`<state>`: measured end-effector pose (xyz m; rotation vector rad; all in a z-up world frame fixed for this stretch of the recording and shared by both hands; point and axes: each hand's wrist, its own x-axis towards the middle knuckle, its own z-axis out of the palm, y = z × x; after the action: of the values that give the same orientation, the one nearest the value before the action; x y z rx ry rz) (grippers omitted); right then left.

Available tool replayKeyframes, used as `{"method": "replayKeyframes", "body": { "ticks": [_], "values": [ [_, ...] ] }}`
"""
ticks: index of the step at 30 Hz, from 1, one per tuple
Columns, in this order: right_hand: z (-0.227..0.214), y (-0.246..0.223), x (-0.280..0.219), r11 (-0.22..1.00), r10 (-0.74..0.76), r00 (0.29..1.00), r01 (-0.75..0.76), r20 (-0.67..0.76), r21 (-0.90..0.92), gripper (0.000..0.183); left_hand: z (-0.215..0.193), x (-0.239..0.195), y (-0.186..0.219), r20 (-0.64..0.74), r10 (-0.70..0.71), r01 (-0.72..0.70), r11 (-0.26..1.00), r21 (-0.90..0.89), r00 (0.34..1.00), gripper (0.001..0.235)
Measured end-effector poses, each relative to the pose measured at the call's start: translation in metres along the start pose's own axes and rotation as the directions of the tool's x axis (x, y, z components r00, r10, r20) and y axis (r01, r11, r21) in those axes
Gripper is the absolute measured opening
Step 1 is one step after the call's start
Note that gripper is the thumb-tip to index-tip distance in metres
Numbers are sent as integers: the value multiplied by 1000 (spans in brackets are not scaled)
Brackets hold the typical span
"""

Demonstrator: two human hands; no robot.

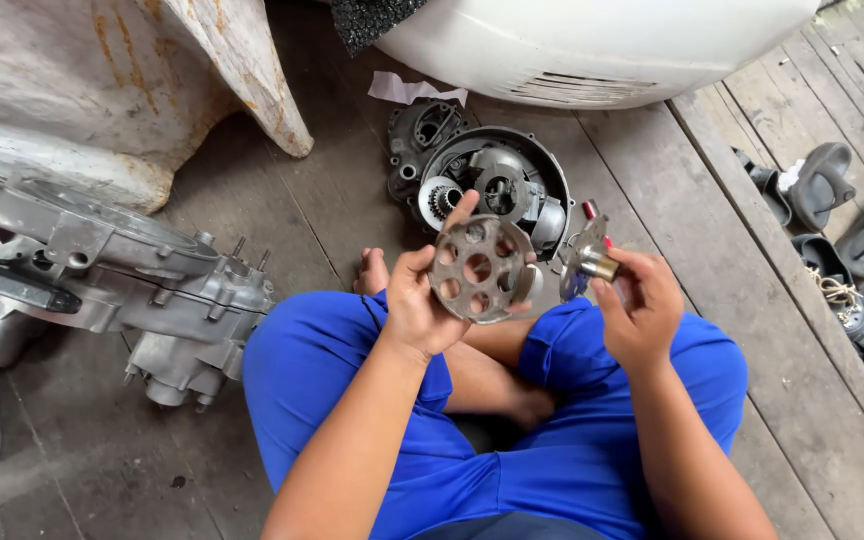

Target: Cleaning a motorcycle piston with a toothbrush and inspecting engine gears and casing components.

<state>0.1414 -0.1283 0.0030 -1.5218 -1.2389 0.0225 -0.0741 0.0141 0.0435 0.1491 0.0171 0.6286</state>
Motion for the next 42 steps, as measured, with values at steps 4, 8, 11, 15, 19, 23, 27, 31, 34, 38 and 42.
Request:
{"method": "replayKeyframes", "body": {
  "ticks": [4, 8, 11, 15, 19, 23, 27, 31, 34, 38, 42],
  "values": [
    [1, -53, 10, 972, -159, 986, 165, 53, -167, 32, -37, 7, -16, 39, -43, 38, 992, 122, 998, 79],
    [31, -88, 15, 933, -186, 964, 234, 190, -272, 28, -68, 9, -51, 35, 8, -17, 966, 260, 999, 76],
    [38, -81, 16, 939, -188, 954, 244, 235, -240, 26, -80, 9, -61, 18, 34, -37, 965, 260, 999, 75],
    [36, -81, 23, 955, -189, 924, 252, 333, -158, 21, -78, 12, -51, -8, 42, -39, 968, 249, 999, 73],
    [28, -74, 21, 941, -203, 925, 275, 321, -198, 25, -65, 15, -56, -27, 20, -12, 967, 253, 999, 73],
    [27, -69, 22, 938, -238, 920, 301, 313, -173, 23, -61, 15, -55, -73, -61, 76, 971, 225, 995, 74],
    [17, -75, 19, 930, -250, 876, 336, 412, -151, 24, -33, 17, -32, -125, -278, 299, 934, 197, 952, 67],
    [12, -83, 18, 928, -282, 881, 351, 379, -125, 22, -34, 16, -34, -61, -307, 313, 938, 150, 950, 69],
    [1, -83, 15, 964, -113, 915, 195, 386, -181, 27, -31, 14, -34, -37, -343, 341, 908, 244, 939, 66],
    [-13, -89, 26, 983, 138, 909, -77, 393, -168, 28, -43, 13, -36, -150, -286, 318, 905, 282, 946, 55],
    [-9, -90, 17, 984, -49, 948, 100, 313, -147, 26, -38, 13, -25, -342, -256, 318, 938, 140, 904, 59]
  ]
}}
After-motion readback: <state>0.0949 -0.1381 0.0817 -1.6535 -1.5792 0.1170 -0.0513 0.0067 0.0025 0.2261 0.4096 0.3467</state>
